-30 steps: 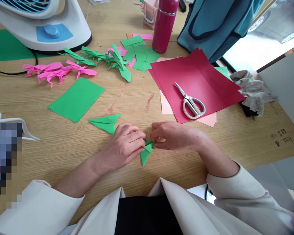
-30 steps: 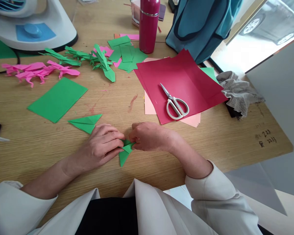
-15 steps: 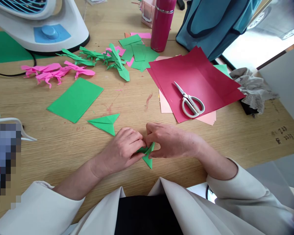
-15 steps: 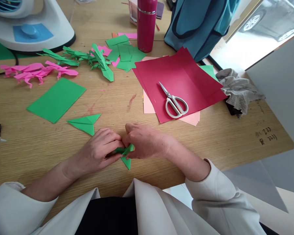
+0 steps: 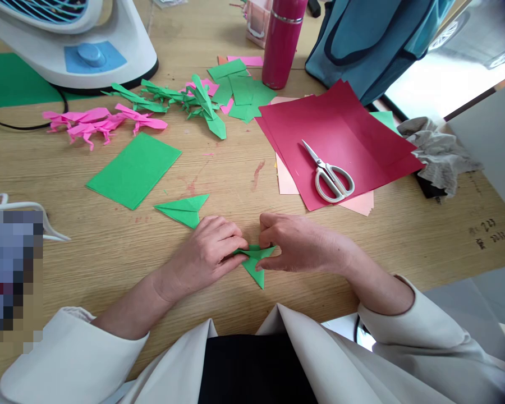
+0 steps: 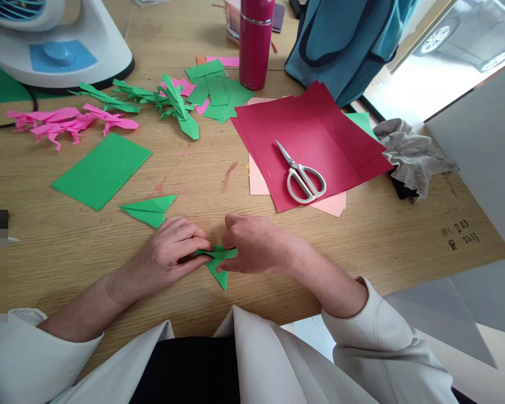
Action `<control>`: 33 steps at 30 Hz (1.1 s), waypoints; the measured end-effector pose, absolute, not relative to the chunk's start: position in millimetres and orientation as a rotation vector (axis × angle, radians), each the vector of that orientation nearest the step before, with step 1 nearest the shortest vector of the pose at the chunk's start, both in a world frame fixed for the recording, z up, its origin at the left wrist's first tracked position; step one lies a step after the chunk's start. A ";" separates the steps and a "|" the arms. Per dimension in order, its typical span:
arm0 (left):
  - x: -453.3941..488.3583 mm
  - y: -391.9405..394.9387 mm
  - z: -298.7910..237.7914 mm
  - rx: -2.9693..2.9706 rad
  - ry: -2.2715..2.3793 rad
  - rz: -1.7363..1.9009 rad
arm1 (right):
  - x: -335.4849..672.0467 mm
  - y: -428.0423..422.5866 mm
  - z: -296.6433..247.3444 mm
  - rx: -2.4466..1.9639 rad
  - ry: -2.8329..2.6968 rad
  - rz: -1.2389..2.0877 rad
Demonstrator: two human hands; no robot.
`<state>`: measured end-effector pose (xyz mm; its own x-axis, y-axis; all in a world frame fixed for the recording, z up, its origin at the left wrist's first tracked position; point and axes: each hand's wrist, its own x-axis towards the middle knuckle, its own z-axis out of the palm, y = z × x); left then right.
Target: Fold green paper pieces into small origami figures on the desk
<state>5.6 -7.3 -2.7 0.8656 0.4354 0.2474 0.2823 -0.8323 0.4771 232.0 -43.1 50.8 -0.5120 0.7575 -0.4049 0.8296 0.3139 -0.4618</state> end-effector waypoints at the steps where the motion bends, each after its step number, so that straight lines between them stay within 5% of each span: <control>1: 5.6 -7.2 -2.8 2.600 0.533 0.491 | 231.0 -44.2 50.4 1.505 2.453 -0.934; 33: -11.3 -0.7 1.4 2.465 0.766 0.436 | 221.3 -58.5 33.6 1.691 2.468 -0.708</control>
<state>-11.3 -0.7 1.4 0.7886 0.5973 0.1464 0.4307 -0.7064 0.5617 221.3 -58.5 33.6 -0.3933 0.8666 -0.3072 0.8976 0.2896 -0.3322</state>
